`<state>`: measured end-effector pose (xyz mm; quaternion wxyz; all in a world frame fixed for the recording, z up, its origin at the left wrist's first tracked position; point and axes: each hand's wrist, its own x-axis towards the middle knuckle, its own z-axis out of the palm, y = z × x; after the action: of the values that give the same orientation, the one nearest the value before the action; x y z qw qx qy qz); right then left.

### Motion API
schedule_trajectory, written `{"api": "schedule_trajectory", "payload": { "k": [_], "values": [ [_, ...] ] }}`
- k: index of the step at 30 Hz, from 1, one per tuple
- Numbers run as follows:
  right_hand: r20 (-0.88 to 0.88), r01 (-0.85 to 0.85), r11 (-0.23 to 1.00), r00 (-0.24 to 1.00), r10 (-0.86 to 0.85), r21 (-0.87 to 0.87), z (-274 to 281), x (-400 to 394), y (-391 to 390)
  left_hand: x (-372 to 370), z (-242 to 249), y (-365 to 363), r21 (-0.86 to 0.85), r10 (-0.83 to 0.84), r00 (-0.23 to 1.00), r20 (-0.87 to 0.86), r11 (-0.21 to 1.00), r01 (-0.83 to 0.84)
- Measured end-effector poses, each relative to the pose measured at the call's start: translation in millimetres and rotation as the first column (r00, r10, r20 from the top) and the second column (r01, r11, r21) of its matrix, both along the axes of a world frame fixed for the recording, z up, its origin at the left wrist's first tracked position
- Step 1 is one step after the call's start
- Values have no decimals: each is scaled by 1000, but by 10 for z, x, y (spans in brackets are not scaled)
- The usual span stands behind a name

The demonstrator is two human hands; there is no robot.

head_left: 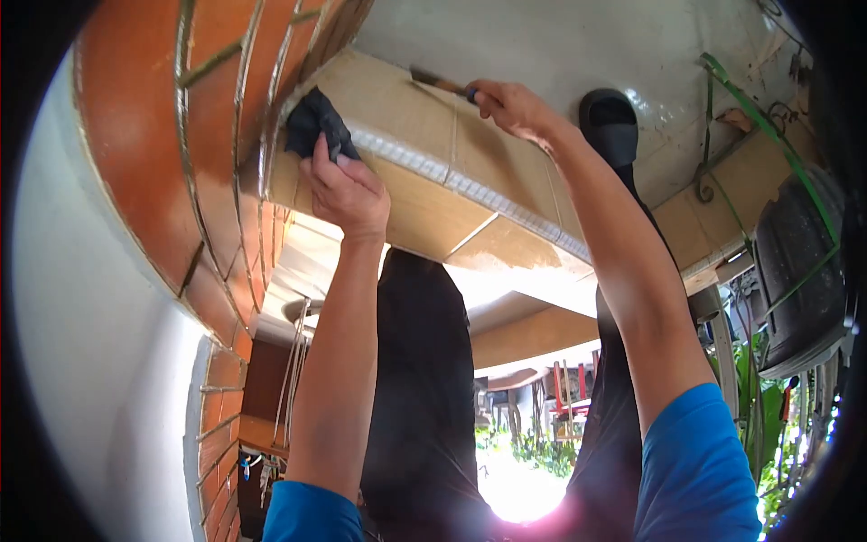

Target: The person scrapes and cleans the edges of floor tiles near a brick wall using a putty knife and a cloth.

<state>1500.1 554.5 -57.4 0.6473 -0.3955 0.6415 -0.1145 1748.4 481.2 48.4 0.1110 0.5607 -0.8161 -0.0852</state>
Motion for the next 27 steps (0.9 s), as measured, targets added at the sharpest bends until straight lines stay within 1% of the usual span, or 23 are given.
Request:
{"api": "schedule_trajectory", "payload": {
  "k": [1,2,5,7,10,12,14,15,17,18,21,24,26,27],
  "values": [
    [19,33,998,999,-34,57,41,22,24,10,13,9,14,4,1000,4,1000,-4],
    [-13,50,995,999,-49,86,24,9,189,-3,-7,0,15,9,1000,-4,1000,-9],
    [-126,113,981,988,-93,161,40,-117,887,11,-30,-23,-57,-39,999,16,998,40],
    [-202,169,958,972,-122,234,119,-167,1159,-23,-7,5,-32,3,1000,9,999,-3],
    [-238,207,977,948,-211,-42,-98,66,1023,-36,-10,5,-22,19,1000,-9,1000,-20],
    [-244,153,988,957,-155,-26,-215,244,449,-36,-31,-23,-29,14,1000,-15,999,-15],
    [-143,165,961,980,-135,223,39,245,-86,-38,-5,-2,-21,13,1000,-12,1000,-13],
    [-98,161,926,986,-136,341,125,201,-197,-25,-5,9,-40,-17,1000,-6,999,17],
    [-202,65,989,979,-36,135,-10,149,190,-14,-37,-39,-107,-62,998,-1,992,62],
    [-258,8,999,966,1,33,-68,136,401,-24,-37,-42,-85,-40,999,1,996,40],
    [-320,147,988,939,-124,49,29,153,768,-55,-18,-11,-35,15,1000,3,999,-15],
    [-282,165,984,949,-140,65,-147,372,346,-55,-8,10,-14,26,1000,-12,1000,-26],
    [-253,72,996,964,-83,-51,-232,487,-240,-45,-7,15,-3,27,999,-27,1000,-27],
    [-235,87,996,968,-90,-22,-268,509,-432,-9,30,38,-2,20,1000,-11,1000,-20]
  ]
}}
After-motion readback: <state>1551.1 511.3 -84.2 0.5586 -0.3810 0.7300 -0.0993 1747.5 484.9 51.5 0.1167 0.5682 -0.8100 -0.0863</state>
